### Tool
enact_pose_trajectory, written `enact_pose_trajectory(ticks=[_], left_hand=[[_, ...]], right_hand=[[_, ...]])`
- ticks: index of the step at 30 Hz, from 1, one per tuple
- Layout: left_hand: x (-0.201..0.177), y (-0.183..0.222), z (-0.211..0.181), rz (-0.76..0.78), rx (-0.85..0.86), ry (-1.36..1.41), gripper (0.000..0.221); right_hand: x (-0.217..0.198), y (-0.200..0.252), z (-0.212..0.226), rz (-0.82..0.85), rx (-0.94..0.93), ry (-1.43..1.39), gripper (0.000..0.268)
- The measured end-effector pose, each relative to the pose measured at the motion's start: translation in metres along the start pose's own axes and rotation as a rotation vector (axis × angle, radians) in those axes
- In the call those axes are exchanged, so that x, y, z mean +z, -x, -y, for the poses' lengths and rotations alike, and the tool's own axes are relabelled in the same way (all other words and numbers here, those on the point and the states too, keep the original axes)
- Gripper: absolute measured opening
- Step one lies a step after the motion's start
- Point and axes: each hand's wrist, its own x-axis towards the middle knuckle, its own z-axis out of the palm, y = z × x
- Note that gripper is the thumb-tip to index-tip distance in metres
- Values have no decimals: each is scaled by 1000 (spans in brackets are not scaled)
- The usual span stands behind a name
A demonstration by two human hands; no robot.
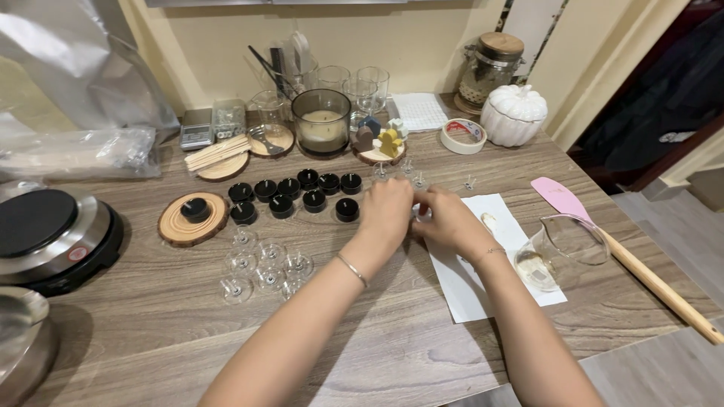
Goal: Organizing candle containers, pouring liquid from a beaker, and cleaning tools with a tissue.
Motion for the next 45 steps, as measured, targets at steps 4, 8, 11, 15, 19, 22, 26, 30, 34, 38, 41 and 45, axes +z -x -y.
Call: enact_pose_trajectory(ticks=[4, 8, 11, 15, 19, 22, 26, 30, 34, 38, 41, 45], left_hand=[[-63, 22, 17, 31, -54, 65, 11], [-171, 72, 50, 153, -216, 52, 12], [-210, 111, 70, 258, -397, 97, 22], [-188, 159, 100, 345, -508, 139, 29], [-150, 171, 112, 138, -134, 96, 33], [-159, 149, 85, 272, -221, 58, 33], [-156, 137, 79, 420, -284, -6, 25], [-138, 132, 75, 476, -308, -34, 16], [-112, 117, 61, 460, -231, 30, 13], [-57, 90, 41, 262, -43, 21, 8], [-35, 54, 22, 218, -14, 41, 10], [-19, 19, 8, 199, -44, 52, 14]], right_hand=[[7, -3, -3, -41, 100, 39, 18], [6, 0, 10, -60, 150, 31, 24], [16, 1, 10, -159, 15, 39, 35], [20, 22, 60, -163, -36, 31, 23], [40, 35, 115, 181, -23, -146, 19], [49, 36, 126, 263, 27, -108, 16], [48, 32, 114, 236, 60, -71, 15], [29, 12, 63, 71, 104, -74, 16], [-14, -34, -15, -301, 309, 71, 18], [-19, -82, -66, -462, 398, 199, 21], [-12, -108, -81, -392, 541, 168, 40], [6, -129, -113, -266, 581, 196, 42]])
